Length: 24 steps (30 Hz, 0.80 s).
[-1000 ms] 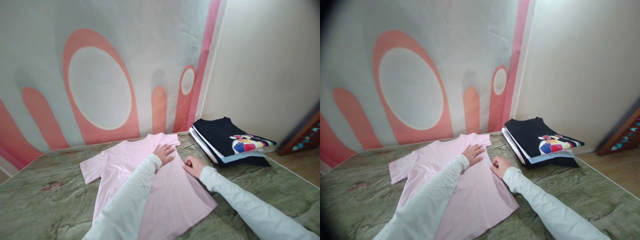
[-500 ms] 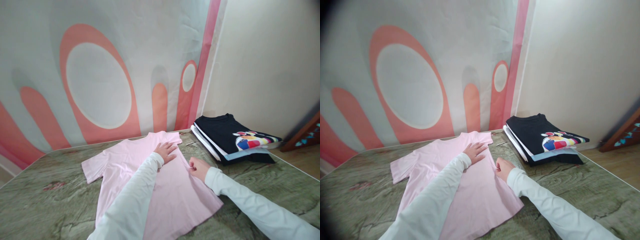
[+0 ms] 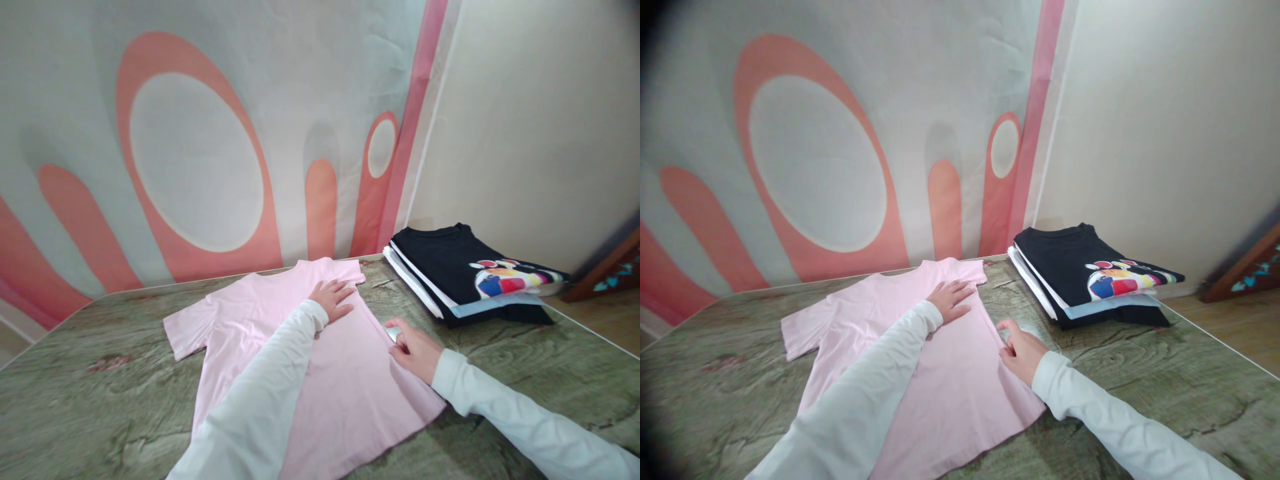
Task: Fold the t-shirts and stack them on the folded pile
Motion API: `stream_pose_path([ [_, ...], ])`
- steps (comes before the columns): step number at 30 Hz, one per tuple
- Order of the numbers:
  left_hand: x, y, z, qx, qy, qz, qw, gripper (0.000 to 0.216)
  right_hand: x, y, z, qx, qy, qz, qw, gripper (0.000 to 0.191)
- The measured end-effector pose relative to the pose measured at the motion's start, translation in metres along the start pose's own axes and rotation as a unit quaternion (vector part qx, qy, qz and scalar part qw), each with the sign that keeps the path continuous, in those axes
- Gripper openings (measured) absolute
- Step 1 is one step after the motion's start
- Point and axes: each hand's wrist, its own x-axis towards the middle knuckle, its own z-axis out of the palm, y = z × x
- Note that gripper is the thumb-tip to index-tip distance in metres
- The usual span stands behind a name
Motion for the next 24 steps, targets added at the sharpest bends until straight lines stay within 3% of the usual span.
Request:
stream_pose_path([
  [4,0.009,0.003,-0.003,-0.015,0.016,-0.021,1.0,0.039,0.0,0.002,-0.001,0.013,-0.009,-0.011,1.0,0.037],
  [7,0.02,0.014,-0.003,-0.01,0.066,-0.059,0.996,0.031,0.001,0.002,-0.003,0.029,-0.019,-0.006,0.999,0.034],
  [13,0.031,0.043,0.005,0.0,0.11,-0.145,0.983,0.037,-0.008,0.004,-0.005,0.037,-0.022,-0.019,0.999,0.034],
  [19,0.028,0.046,0.008,-0.028,0.117,-0.19,0.975,0.035,-0.03,0.008,-0.013,0.004,-0.047,-0.012,0.999,0.036],
  [24,0.029,0.042,0.012,-0.037,0.132,-0.187,0.973,0.026,-0.038,0.0,-0.021,-0.082,-0.006,0.004,0.997,0.011],
])
